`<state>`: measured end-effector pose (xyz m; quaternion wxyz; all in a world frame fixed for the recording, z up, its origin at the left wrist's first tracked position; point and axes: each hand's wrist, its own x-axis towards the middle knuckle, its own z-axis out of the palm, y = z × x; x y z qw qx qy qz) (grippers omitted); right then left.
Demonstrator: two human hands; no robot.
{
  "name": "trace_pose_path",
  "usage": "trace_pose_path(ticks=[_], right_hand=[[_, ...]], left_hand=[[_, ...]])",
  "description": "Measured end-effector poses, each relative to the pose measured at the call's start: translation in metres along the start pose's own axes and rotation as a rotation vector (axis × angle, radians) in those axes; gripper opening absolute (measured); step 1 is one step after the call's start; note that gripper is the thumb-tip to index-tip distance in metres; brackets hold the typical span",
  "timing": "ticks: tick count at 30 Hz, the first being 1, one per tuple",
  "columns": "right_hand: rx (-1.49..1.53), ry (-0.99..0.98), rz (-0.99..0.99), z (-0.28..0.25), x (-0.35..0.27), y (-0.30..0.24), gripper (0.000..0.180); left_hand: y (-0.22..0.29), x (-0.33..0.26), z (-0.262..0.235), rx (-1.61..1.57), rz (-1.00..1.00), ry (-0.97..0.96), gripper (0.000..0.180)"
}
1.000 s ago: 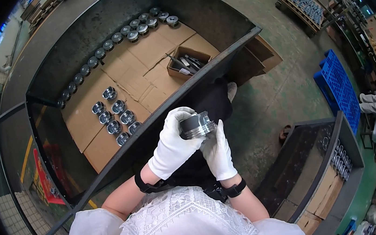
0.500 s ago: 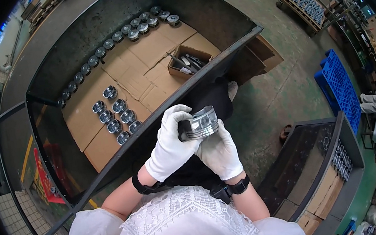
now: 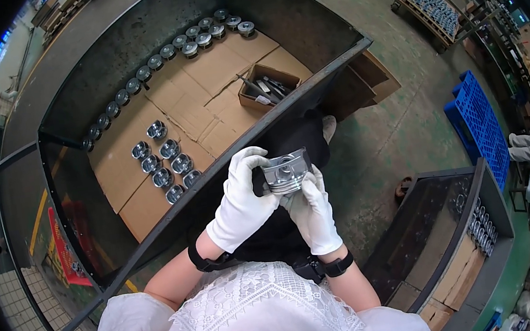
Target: Inspecting and sorting metal pistons from a large bin in an industrial workspace.
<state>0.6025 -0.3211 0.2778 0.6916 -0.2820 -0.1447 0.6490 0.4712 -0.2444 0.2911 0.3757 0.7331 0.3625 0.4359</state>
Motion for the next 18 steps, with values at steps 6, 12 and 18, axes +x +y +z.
trace_pose_path(ticks=[6, 12, 18], right_hand=[[-0.456, 0.247, -0.183, -0.008, 0.002, 0.006, 0.063], [-0.746, 0.267, -0.411, 0.003, 0.004, 0.015, 0.072], [-0.91, 0.378, -0.402, 0.019, 0.001, 0.015, 0.074]], left_hand=[[-0.01, 0.0, 0.006, 0.072, 0.033, 0.002, 0.048], [-0.014, -0.003, 0.01, 0.065, 0.051, -0.001, 0.048], [-0.016, -0.007, 0.009, 0.086, -0.018, -0.064, 0.044]])
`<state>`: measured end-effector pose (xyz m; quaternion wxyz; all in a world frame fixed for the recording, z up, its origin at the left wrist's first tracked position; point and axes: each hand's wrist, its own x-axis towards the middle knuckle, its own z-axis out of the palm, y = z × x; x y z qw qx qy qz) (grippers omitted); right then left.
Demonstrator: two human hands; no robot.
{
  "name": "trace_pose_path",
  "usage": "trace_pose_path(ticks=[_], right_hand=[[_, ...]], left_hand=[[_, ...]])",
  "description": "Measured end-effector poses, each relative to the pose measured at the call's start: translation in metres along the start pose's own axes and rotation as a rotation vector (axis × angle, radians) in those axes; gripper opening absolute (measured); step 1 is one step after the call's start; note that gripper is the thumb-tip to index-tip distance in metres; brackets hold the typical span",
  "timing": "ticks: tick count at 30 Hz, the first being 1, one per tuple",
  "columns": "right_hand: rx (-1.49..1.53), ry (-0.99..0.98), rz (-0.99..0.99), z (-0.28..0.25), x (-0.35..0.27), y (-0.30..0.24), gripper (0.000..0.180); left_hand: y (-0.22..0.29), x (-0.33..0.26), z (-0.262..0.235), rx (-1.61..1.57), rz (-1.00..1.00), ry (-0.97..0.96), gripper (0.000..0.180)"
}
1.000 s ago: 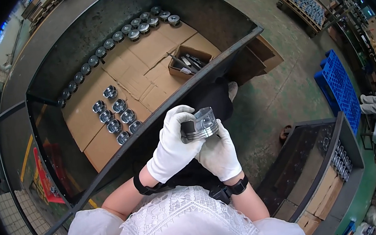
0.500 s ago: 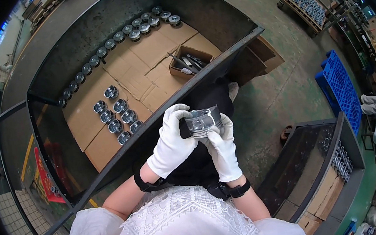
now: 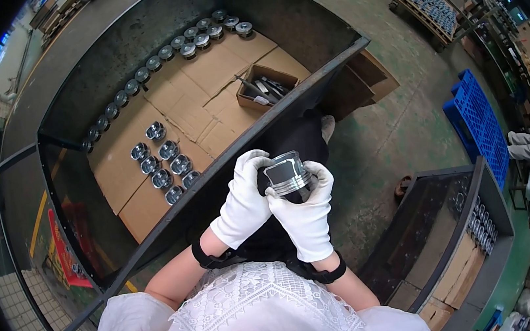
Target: Inspecting and sorting metal pistons from a large bin in an industrial workspace.
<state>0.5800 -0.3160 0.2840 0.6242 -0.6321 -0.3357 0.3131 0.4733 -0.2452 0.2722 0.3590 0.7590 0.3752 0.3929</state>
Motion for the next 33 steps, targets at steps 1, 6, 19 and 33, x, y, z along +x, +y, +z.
trace_pose_path(ticks=[1, 6, 19, 33], right_hand=[[-0.077, 0.026, -0.03, 0.0, 0.0, 0.002, 0.074], [-0.184, 0.066, -0.059, -0.001, 0.002, 0.009, 0.072], [-0.01, 0.13, 0.043, 0.004, 0.003, 0.014, 0.074], [-0.136, 0.135, 0.02, 0.0, 0.002, 0.022, 0.073]], left_hand=[[-0.001, -0.001, 0.001, 0.011, 0.015, 0.005, 0.043], [-0.003, -0.004, 0.003, 0.047, 0.007, 0.009, 0.046], [-0.014, -0.01, 0.003, 0.04, -0.068, 0.016, 0.042], [-0.021, -0.015, 0.006, 0.019, -0.034, 0.005, 0.022]])
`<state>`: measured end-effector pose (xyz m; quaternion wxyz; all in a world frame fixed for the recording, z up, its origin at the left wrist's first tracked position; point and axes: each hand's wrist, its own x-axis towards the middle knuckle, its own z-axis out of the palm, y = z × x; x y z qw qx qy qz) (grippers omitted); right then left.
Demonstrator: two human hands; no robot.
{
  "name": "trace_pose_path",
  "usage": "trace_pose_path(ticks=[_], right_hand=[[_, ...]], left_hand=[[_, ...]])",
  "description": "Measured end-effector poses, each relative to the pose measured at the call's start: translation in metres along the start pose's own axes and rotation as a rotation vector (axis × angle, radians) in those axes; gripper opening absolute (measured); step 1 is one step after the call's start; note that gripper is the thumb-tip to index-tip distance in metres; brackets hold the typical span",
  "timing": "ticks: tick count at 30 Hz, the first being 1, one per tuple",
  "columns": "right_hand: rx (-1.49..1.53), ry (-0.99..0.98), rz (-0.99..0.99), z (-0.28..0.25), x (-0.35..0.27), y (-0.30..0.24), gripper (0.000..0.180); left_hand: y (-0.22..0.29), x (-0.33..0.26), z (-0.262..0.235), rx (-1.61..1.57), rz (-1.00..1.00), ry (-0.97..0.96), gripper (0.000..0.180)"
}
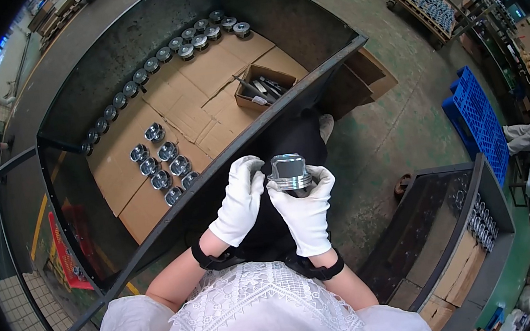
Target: Inspecting and sorting metal pistons from a large bin in an industrial workspace.
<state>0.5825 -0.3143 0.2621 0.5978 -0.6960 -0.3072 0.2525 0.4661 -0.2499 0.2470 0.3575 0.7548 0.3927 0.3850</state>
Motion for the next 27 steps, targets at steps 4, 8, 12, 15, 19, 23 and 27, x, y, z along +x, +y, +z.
trace_pose_path(ticks=[4, 8, 12, 15, 19, 23, 27], right_hand=[[0.358, -0.132, 0.199, -0.007, 0.001, 0.0, 0.064], [1.05, -0.461, 0.471, -0.015, 0.004, -0.018, 0.041], [1.238, -0.479, 0.533, -0.022, 0.009, -0.015, 0.042], [1.291, -0.471, 0.67, -0.027, 0.004, -0.013, 0.044], [1.147, -0.371, 0.744, -0.034, -0.001, 0.002, 0.043], [1.221, -0.492, 0.629, -0.036, 0.002, 0.006, 0.048], [1.258, -0.439, 0.638, -0.024, 0.011, -0.02, 0.05]], left_hand=[[0.007, 0.007, -0.005, -0.081, -0.074, 0.046, 0.021], [0.021, 0.005, -0.009, -0.148, -0.157, 0.006, 0.03], [0.054, 0.013, -0.009, -0.058, -0.087, 0.005, 0.064], [0.068, 0.011, -0.007, -0.062, 0.01, 0.05, 0.067], [0.076, 0.011, -0.005, -0.051, 0.061, 0.042, 0.066], [0.077, 0.013, -0.005, -0.02, 0.102, 0.038, 0.066], [0.073, 0.011, -0.01, 0.006, 0.121, 0.046, 0.067]])
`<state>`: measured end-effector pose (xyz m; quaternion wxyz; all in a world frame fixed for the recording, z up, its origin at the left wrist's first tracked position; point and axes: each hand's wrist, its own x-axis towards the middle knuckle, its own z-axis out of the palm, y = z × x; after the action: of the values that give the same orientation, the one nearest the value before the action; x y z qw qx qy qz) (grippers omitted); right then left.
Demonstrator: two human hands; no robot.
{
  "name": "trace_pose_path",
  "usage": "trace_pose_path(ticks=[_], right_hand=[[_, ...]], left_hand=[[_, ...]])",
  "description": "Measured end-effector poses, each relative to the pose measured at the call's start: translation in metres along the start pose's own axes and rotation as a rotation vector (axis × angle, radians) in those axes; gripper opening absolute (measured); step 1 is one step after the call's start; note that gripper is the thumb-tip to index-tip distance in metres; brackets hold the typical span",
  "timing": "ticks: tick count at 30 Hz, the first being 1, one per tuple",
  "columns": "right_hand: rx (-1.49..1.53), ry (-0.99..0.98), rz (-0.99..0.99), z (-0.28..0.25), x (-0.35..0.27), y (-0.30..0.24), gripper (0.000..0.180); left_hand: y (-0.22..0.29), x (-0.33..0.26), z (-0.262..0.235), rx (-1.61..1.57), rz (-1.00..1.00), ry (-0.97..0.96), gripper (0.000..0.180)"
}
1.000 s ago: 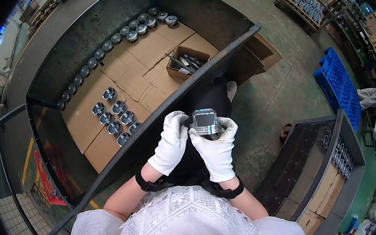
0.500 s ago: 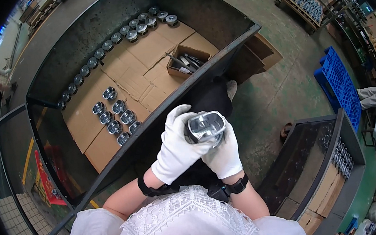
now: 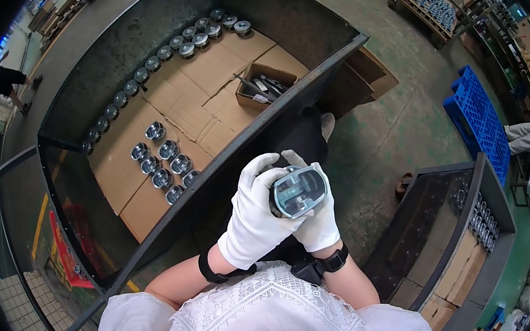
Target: Inspecting and sorting metal pistons from a large bin in an industrial workspace.
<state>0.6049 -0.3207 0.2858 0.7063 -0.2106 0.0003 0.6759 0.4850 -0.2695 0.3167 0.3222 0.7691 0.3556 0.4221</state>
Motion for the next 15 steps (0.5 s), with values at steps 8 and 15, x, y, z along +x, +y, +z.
trace_pose_path(ticks=[8, 15], right_hand=[[-0.445, -0.043, -0.138, 0.035, 0.013, 0.015, 0.055], [-1.153, -0.331, -0.111, 0.082, 0.039, 0.017, 0.037]], left_hand=[[-0.004, 0.0, -0.036, 0.027, 0.005, 0.012, 0.055], [-0.03, 0.005, -0.168, 0.265, -0.042, 0.045, 0.049]])
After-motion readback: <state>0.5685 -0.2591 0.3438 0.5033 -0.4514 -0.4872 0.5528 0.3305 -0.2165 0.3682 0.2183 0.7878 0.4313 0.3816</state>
